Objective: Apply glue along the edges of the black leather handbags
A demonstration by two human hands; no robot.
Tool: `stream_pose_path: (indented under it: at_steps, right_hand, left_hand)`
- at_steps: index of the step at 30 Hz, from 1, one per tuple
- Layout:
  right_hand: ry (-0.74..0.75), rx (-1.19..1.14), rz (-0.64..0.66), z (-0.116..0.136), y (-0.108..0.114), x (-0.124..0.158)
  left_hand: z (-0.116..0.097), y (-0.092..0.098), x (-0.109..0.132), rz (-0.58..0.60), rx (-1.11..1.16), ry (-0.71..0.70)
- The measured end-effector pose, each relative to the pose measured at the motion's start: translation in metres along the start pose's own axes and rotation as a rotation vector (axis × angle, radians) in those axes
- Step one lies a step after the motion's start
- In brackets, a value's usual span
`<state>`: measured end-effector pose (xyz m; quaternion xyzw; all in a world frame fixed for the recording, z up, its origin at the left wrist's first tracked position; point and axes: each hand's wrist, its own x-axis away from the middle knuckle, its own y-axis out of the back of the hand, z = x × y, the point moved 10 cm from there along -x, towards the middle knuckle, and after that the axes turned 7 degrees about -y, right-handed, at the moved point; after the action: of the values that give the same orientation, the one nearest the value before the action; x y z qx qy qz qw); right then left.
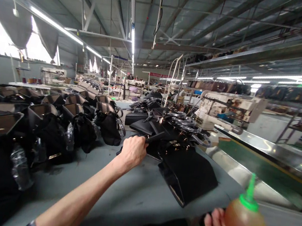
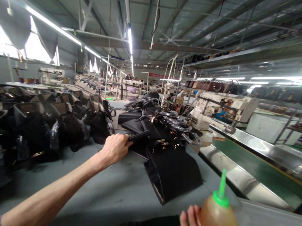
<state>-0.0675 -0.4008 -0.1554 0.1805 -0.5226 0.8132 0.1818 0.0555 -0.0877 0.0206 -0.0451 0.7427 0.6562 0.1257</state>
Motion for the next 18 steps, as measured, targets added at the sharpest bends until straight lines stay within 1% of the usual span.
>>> stream_pose_path:
  at_steps: [3, 5, 7, 8, 10, 12, 13, 14, 16, 18]
  right_hand:
    - [-0.100, -0.071, 0.061, -0.022, -0.041, -0.002]
    - [-0.149, -0.120, 0.084, -0.036, -0.060, 0.000]
    - [-0.174, -0.145, 0.094, -0.048, -0.069, 0.003]
    - [-0.177, -0.146, 0.096, -0.052, -0.071, 0.004]
    - [-0.168, -0.131, 0.104, -0.058, -0.071, 0.006]
    - [-0.146, -0.113, 0.126, -0.059, -0.072, 0.004]
    - [-0.126, -0.107, 0.144, -0.057, -0.074, 0.002]
    - [-0.100, -0.101, 0.164, -0.052, -0.076, -0.001]
    - [-0.040, -0.097, 0.187, -0.039, -0.078, -0.008]
    - [-0.008, -0.101, 0.181, -0.026, -0.077, -0.015]
  left_hand:
    - [-0.002, 0.009, 0.044, -0.011, 0.011, 0.041]
    - [-0.002, 0.014, 0.074, -0.035, 0.050, 0.030]
    - [0.003, 0.016, 0.101, -0.068, 0.138, 0.032]
    - [0.007, 0.019, 0.113, -0.111, 0.185, 0.025]
    - [0.014, 0.026, 0.131, -0.243, 0.294, 0.000]
    - [0.026, 0.034, 0.143, -0.366, 0.419, 0.008]
    - [0.034, 0.035, 0.146, -0.399, 0.490, 0.036]
    - [0.042, 0.034, 0.146, -0.408, 0.563, 0.081]
    - [0.057, 0.030, 0.145, -0.390, 0.715, 0.189]
    - [0.068, 0.024, 0.142, -0.367, 0.880, 0.287]
